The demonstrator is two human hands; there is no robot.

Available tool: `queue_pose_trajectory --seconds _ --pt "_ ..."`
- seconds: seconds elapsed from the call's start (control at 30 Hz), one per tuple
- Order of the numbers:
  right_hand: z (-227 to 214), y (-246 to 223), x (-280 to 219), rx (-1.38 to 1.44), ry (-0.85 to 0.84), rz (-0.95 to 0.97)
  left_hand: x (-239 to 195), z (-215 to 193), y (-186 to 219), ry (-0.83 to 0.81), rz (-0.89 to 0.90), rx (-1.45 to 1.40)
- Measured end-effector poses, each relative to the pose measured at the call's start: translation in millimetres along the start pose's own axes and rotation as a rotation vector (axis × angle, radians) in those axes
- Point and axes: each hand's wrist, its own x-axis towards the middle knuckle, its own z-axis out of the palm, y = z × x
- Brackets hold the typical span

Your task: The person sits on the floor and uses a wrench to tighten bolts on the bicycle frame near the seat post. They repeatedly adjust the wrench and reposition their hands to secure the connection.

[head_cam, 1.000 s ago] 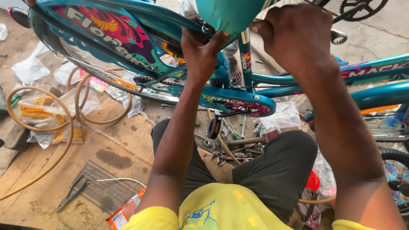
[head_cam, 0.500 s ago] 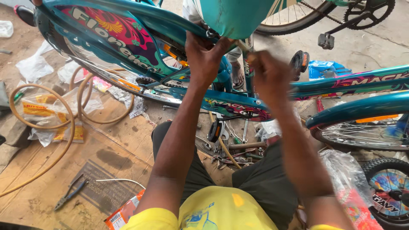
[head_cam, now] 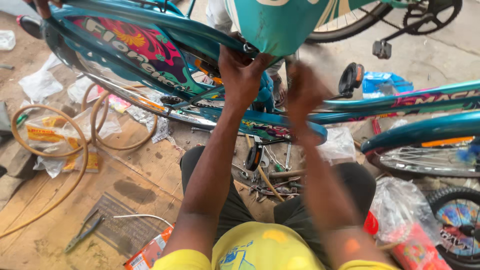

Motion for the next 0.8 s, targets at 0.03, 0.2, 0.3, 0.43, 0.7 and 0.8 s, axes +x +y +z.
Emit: queue_pose_trajectory --seconds 0.03,0.2,0.3,0.43,0.7,0.8 --pt "30.8 -21.6 -20.5 0.085 0.129 0.123 4.8 -1.9 -1.7 -0.016 0.028 0.031" --pt "4.8 4.8 -45.2 0.434 -0.074 0.38 -3.0 8.4 13.1 -0.015 -0.02 -0.075" --pt "-55.4 33.1 -6.0 0.004 -0.347 0.038 0.3 8.1 14.7 -0.019 -0.022 -0.074" --pt "-91.1 39.9 74.6 -0.367 -0.426 -0.339 -1.0 8.8 11.3 -0.022 -0.014 -0.08" --pt "-30.8 30.4 -5.8 -0.065 -0.153 -0.035 -3.9 7.1 8.4 0.004 -0.012 -0.098" --pt "21.8 -5.9 -49.3 0.335 0.075 0.332 -7.4 6.3 8.3 0.009 -0.037 -0.109"
